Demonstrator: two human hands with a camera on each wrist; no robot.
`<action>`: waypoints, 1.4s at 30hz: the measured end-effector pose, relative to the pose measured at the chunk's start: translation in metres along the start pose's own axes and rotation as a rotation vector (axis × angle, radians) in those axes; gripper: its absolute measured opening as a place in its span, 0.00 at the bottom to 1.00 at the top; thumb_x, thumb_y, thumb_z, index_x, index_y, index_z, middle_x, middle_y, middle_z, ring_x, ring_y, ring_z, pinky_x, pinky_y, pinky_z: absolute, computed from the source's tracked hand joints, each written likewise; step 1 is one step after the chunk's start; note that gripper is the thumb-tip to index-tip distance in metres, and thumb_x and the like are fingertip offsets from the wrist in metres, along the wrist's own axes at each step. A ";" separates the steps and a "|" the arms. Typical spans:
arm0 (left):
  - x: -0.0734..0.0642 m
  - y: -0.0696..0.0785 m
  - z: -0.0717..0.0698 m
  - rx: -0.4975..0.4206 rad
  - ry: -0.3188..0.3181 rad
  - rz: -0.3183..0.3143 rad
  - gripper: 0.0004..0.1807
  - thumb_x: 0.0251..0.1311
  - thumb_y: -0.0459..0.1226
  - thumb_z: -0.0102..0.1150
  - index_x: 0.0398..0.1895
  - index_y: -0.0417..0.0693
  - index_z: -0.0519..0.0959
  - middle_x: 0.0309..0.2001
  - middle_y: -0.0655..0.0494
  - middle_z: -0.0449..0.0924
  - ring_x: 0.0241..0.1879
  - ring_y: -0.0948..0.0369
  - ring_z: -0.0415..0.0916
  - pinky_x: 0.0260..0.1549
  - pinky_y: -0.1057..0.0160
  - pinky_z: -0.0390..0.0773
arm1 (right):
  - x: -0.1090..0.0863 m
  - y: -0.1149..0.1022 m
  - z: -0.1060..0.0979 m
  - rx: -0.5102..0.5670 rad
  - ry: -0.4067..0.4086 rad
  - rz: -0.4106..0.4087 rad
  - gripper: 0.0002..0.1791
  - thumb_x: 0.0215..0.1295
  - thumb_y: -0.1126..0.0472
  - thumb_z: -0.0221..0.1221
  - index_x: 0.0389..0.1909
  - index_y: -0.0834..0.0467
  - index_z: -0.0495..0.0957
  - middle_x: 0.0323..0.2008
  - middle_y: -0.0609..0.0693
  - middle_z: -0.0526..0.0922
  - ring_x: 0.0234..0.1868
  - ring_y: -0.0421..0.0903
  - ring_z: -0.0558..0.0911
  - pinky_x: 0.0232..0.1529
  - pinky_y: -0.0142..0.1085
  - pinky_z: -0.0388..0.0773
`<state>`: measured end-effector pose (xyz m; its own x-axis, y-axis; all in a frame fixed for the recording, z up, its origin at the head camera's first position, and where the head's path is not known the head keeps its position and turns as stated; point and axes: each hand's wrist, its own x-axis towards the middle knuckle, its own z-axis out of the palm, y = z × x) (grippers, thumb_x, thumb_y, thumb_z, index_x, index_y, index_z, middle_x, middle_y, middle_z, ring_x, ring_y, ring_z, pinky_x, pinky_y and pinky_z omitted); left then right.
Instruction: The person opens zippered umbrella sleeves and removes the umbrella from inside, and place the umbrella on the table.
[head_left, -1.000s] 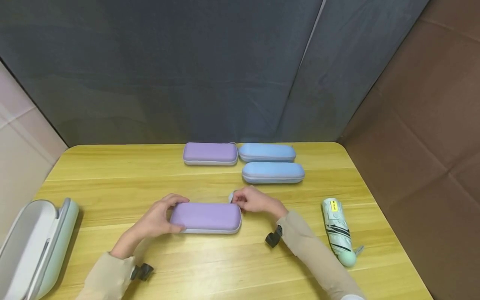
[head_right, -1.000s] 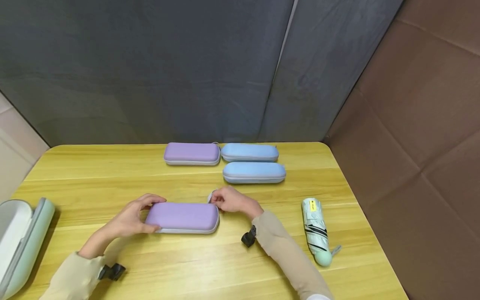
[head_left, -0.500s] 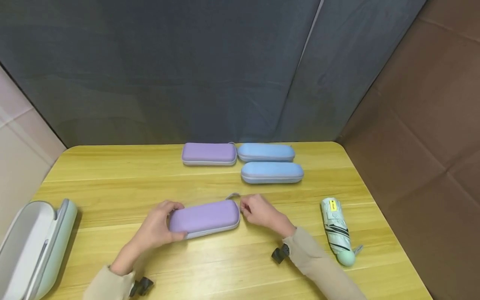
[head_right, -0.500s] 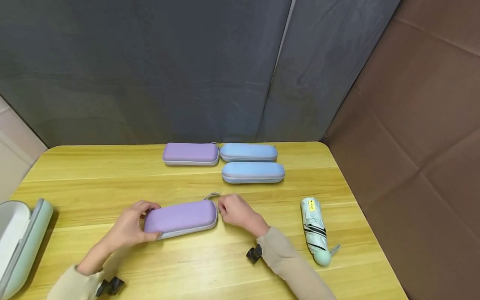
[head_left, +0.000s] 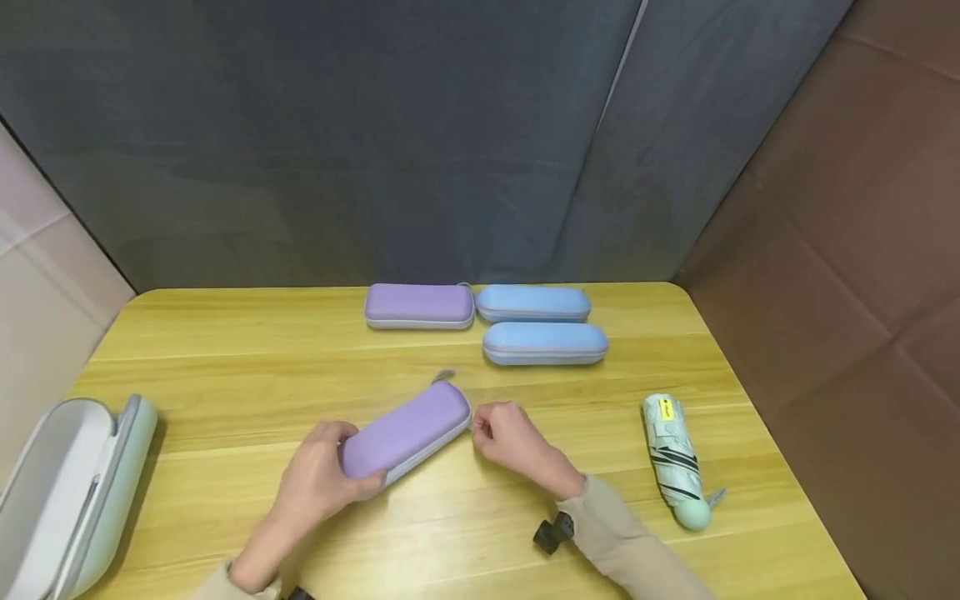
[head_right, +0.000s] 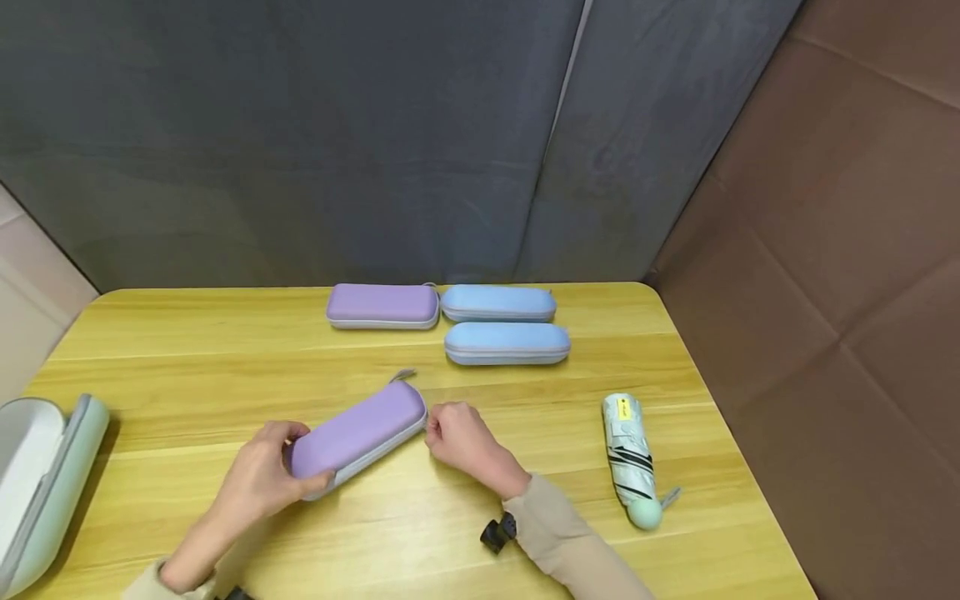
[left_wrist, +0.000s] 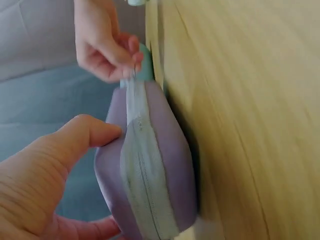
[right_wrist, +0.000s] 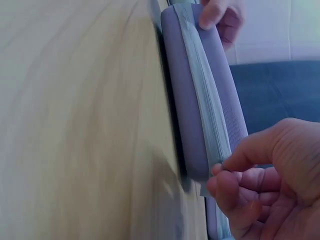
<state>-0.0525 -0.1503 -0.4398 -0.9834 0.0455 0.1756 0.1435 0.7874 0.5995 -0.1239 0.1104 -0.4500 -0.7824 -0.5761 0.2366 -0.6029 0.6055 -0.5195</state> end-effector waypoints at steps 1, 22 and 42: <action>-0.001 0.003 0.001 0.014 0.002 -0.011 0.33 0.32 0.44 0.75 0.42 0.32 0.75 0.39 0.42 0.76 0.34 0.52 0.75 0.29 0.53 0.77 | 0.001 -0.002 0.002 -0.006 0.010 -0.010 0.09 0.50 0.73 0.56 0.18 0.58 0.74 0.17 0.45 0.72 0.19 0.35 0.67 0.20 0.24 0.66; -0.013 0.041 0.025 0.217 0.030 -0.095 0.34 0.39 0.52 0.67 0.34 0.28 0.69 0.23 0.44 0.70 0.16 0.53 0.69 0.11 0.59 0.69 | -0.010 -0.043 0.030 0.078 -0.183 -0.241 0.06 0.51 0.72 0.60 0.21 0.59 0.77 0.19 0.46 0.76 0.21 0.30 0.68 0.23 0.14 0.64; 0.092 -0.019 -0.034 0.063 -0.291 0.565 0.41 0.31 0.22 0.62 0.60 0.35 0.68 0.60 0.35 0.66 0.58 0.39 0.64 0.54 0.39 0.66 | -0.016 -0.030 0.024 0.093 -0.205 -0.266 0.08 0.49 0.72 0.59 0.19 0.57 0.75 0.20 0.44 0.75 0.22 0.28 0.67 0.25 0.13 0.65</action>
<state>-0.1416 -0.1821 -0.4084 -0.7492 0.6225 0.2265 0.6506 0.6273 0.4280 -0.0893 0.0884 -0.4580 -0.5462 -0.8111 0.2090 -0.7577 0.3721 -0.5362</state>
